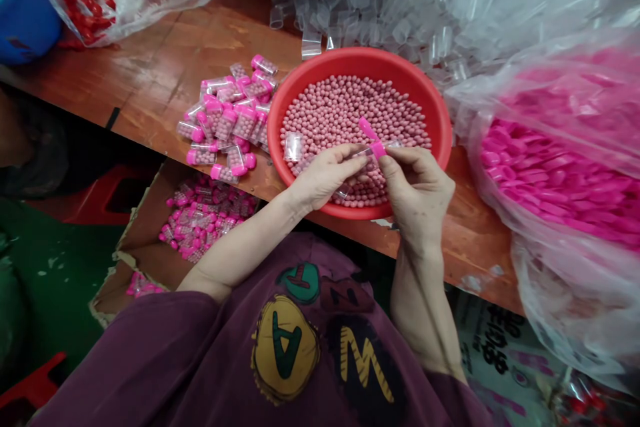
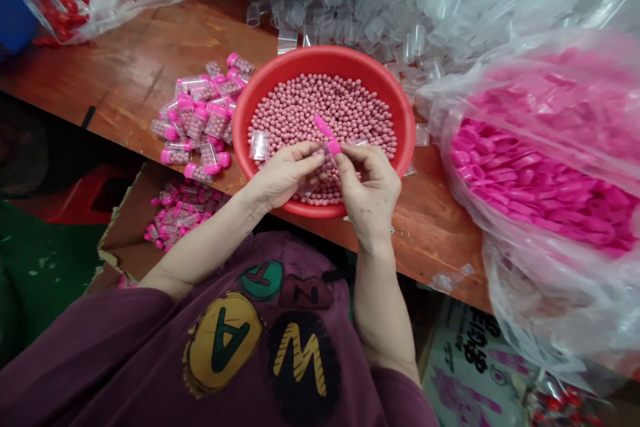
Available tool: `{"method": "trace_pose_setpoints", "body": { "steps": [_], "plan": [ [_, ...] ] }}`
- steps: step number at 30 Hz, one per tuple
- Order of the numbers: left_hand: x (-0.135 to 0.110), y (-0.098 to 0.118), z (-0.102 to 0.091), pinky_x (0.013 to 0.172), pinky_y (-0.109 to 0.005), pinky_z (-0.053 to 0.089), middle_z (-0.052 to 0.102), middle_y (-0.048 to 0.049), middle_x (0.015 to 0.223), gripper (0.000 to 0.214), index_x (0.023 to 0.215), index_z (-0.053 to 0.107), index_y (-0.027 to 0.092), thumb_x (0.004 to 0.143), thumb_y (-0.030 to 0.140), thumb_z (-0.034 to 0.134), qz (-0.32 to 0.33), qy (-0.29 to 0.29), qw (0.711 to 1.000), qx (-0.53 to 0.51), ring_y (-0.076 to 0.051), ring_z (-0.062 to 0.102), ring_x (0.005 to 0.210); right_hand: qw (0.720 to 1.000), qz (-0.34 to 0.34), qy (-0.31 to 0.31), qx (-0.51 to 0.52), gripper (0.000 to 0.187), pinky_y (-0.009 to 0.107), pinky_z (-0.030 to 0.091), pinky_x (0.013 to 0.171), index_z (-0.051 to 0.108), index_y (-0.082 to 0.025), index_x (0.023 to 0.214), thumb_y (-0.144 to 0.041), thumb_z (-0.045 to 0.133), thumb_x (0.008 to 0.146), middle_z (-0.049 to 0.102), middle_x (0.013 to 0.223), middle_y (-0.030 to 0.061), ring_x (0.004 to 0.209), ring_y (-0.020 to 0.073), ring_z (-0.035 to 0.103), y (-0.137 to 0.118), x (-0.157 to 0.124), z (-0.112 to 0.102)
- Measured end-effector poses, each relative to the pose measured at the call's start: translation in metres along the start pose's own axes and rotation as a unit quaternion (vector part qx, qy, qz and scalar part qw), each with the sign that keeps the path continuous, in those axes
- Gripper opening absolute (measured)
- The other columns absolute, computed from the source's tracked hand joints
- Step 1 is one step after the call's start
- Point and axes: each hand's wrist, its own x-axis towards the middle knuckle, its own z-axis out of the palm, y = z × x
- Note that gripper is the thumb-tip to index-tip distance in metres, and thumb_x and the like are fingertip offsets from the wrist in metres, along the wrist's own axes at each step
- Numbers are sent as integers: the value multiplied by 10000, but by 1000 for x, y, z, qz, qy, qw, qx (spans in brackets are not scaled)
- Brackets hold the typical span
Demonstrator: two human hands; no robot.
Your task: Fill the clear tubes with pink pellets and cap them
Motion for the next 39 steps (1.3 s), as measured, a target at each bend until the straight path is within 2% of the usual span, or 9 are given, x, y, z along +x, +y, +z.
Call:
{"method": "trace_pose_setpoints", "body": {
  "steps": [8,14,19,25,28,30,34,36,39],
  "plan": [
    [-1,0,-1,723,-174,497,747,9,928,155,1060,787,174,997,266,894,10,-24,999,28,-73,674,796,1000,-26,-17,2,215,452,675,928,875,-273,1091,-478,833,1040,855,1043,40,978,244,806,0,1,-6],
    [-1,0,1,718,-194,486,706,17,872,132,1027,782,183,1002,251,892,22,4,999,29,-85,641,777,995,-84,-7,-55,186,509,675,973,869,-290,1121,-403,723,1097,838,1054,55,1008,275,801,2,-4,4],
    [1,-4,0,762,-215,516,666,29,828,94,1002,777,175,1008,206,866,48,13,999,17,-83,593,738,979,-158,-9,-128,266,574,657,1092,845,-304,1286,-326,626,1137,837,1210,100,1138,314,787,8,-11,10],
    [0,-2,2,868,-208,549,746,14,950,180,993,791,172,937,254,941,94,45,994,44,-98,654,888,969,-212,-22,-123,348,551,680,1063,805,-290,1415,-243,598,1139,836,1271,114,1191,303,794,8,-17,11],
    [-3,0,1,880,-240,564,766,-1,961,232,1054,820,181,908,291,962,76,33,995,49,-122,678,905,984,-165,-31,-59,261,503,702,1025,853,-309,1303,-316,662,1125,848,1212,78,1127,275,816,8,-11,4],
    [-4,1,-1,843,-258,565,765,-6,930,273,1038,836,178,873,331,991,44,-22,997,55,-120,669,849,996,-82,-35,12,239,463,714,960,873,-316,1216,-456,705,1120,854,1146,48,1036,252,819,11,-2,1],
    [-4,3,-5,907,-283,574,781,-12,908,331,902,843,152,738,318,1078,13,-113,991,77,-120,691,856,983,84,-116,118,564,403,715,811,871,-288,1209,-781,618,1102,841,995,48,919,241,816,14,24,9],
    [-3,4,-6,1008,-311,579,797,-16,926,311,895,846,151,734,282,1078,9,-107,992,65,-132,723,912,975,92,-150,135,644,414,717,821,863,-280,1236,-836,566,1102,829,956,56,942,253,827,11,32,12],
    [0,5,-7,1071,-327,582,818,-27,960,185,924,857,161,839,237,1002,-5,-83,996,19,-136,754,941,989,21,-104,99,571,494,712,986,825,-318,1345,-789,603,1109,856,1141,59,1107,278,833,7,31,6]
  ]
}}
